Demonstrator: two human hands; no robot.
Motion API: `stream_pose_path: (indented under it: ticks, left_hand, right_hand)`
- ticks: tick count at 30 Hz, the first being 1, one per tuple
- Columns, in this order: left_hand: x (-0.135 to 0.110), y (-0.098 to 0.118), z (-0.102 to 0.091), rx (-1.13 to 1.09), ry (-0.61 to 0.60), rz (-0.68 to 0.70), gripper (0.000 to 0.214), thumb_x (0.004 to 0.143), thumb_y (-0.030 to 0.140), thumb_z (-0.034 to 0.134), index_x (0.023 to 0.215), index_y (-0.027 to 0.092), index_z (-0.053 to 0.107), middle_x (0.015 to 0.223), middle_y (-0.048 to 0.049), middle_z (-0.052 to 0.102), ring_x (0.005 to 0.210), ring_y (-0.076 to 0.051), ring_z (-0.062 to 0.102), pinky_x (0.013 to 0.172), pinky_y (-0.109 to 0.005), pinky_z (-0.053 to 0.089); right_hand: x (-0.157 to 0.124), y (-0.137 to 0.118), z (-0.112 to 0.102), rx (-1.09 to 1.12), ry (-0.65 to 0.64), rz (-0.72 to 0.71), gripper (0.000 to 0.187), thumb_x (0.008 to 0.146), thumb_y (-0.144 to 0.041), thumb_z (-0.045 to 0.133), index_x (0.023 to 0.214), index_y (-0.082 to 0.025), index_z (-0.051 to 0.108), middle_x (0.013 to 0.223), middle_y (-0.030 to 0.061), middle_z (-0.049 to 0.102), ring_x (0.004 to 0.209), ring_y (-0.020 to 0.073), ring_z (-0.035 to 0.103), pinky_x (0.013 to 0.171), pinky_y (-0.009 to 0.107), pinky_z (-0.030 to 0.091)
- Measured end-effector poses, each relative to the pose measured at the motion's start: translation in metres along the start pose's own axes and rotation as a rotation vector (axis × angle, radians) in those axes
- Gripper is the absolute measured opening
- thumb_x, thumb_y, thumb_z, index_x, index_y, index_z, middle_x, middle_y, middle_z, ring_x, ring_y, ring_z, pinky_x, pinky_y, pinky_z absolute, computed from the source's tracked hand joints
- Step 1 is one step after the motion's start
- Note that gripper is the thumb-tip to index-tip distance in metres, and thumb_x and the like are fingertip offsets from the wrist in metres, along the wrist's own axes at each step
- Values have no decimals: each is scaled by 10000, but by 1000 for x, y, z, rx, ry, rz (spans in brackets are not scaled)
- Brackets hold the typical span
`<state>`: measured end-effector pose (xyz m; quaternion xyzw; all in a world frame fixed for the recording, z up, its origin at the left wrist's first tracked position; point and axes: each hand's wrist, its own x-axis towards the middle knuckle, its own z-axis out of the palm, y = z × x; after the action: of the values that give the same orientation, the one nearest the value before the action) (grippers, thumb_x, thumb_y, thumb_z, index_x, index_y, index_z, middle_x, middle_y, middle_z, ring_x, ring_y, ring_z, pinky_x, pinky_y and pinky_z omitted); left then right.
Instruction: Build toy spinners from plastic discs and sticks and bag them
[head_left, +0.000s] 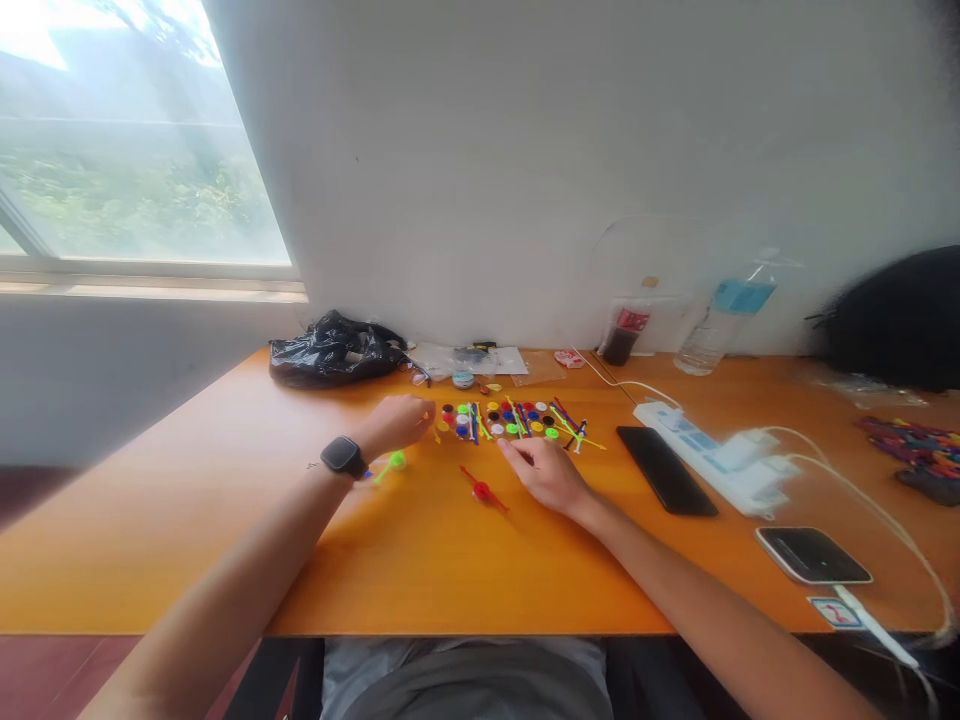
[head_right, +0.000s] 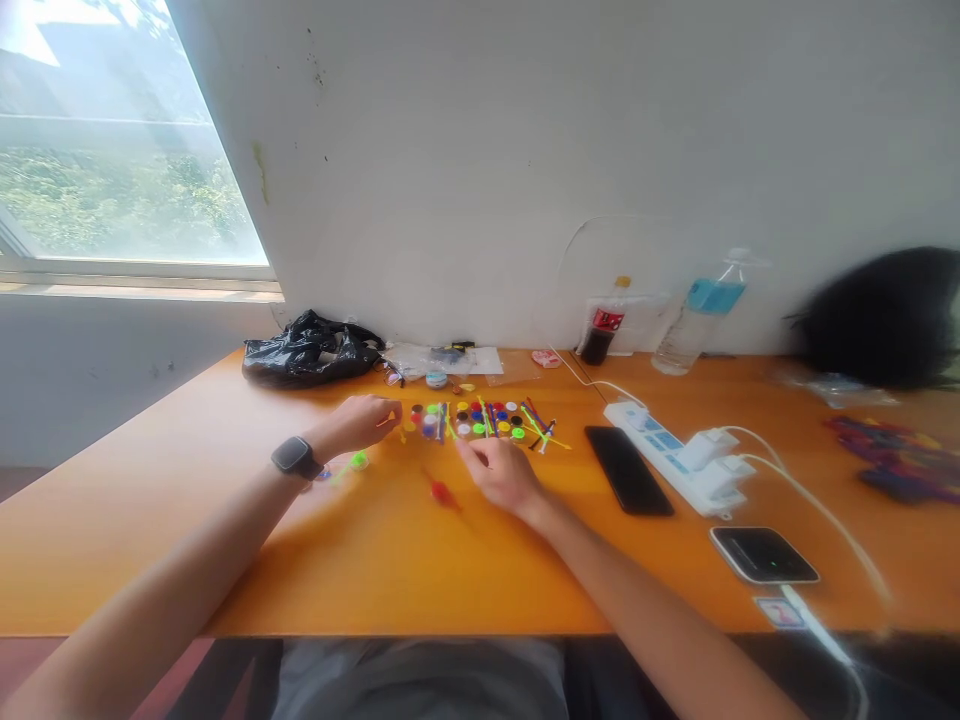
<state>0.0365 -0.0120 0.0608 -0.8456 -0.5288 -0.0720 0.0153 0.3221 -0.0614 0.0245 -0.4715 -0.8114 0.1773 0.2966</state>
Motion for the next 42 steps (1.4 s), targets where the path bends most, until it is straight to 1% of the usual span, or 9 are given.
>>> stream_pose_path:
  ticks: [3, 6, 10, 14, 26, 31, 36, 39, 42]
  left_hand:
    - [-2, 3, -6, 89, 4, 9, 242, 952, 192, 494, 941, 195, 736, 854, -97, 744, 736, -228, 673, 638, -294, 393]
    - [-4, 5, -10, 111, 18, 12, 244, 952, 186, 495, 934, 182, 738, 837, -113, 740, 747, -239, 682, 647, -304, 403]
    - [-4, 7, -7, 69, 19, 7, 218, 939, 197, 518, 926, 205, 735, 843, -87, 743, 723, -224, 676, 622, -296, 388]
    - [-4, 9, -2, 34, 26, 27, 234, 954, 216, 497, 909, 217, 727, 851, -75, 742, 730, -211, 671, 635, -284, 399]
    - [-3, 4, 2, -31, 50, 38, 229, 967, 288, 499, 915, 235, 716, 847, -43, 742, 702, -192, 650, 601, -278, 366]
    - [-2, -10, -5, -94, 37, -19, 235, 943, 298, 521, 955, 244, 749, 806, -34, 734, 663, -179, 638, 607, -270, 383]
    - [0, -31, -3, -131, 94, -140, 216, 918, 293, 557, 950, 237, 763, 829, -37, 745, 716, -188, 650, 629, -262, 391]
    - [3, -36, 1, -245, 135, -202, 213, 911, 328, 582, 932, 217, 762, 791, -37, 722, 697, -181, 619, 616, -258, 379]
    - [3, -30, -2, -588, 211, -184, 296, 918, 442, 616, 935, 175, 743, 780, -40, 686, 668, -155, 572, 592, -248, 373]
  right_hand:
    - [0, 1, 1, -11, -9, 14, 564, 1058, -532, 411, 634, -193, 258, 587, -38, 248, 537, 108, 275, 575, 312, 183]
    - [0, 2, 1, -14, -11, 16, 557, 1054, -526, 412, 634, -193, 260, 584, -38, 252, 538, 108, 272, 575, 312, 177]
    - [0, 1, 1, -22, -11, 16, 555, 1051, -526, 413, 632, -194, 266, 588, -39, 255, 543, 109, 275, 580, 310, 183]
    - [-1, -2, 0, -16, -22, 34, 563, 1045, -540, 416, 625, -193, 274, 581, -38, 272, 542, 109, 283, 581, 312, 184]
    - [-1, -2, 0, -17, -20, 23, 554, 1045, -530, 424, 628, -193, 283, 575, -39, 283, 542, 109, 282, 575, 310, 188]
    - [-1, -3, -1, -20, -9, 4, 559, 1049, -528, 424, 626, -193, 280, 576, -36, 278, 541, 112, 280, 572, 312, 188]
    - [-2, -3, 0, -12, -17, -4, 572, 1047, -536, 422, 600, -195, 317, 562, -31, 301, 536, 118, 288, 560, 317, 180]
    - [-3, -2, 1, -8, -18, -9, 573, 1052, -525, 425, 594, -192, 338, 555, -33, 312, 531, 117, 289, 561, 317, 186]
    - [-2, -2, 0, 16, 4, -18, 548, 1055, -493, 451, 601, -191, 396, 553, -35, 364, 530, 117, 323, 565, 312, 223]
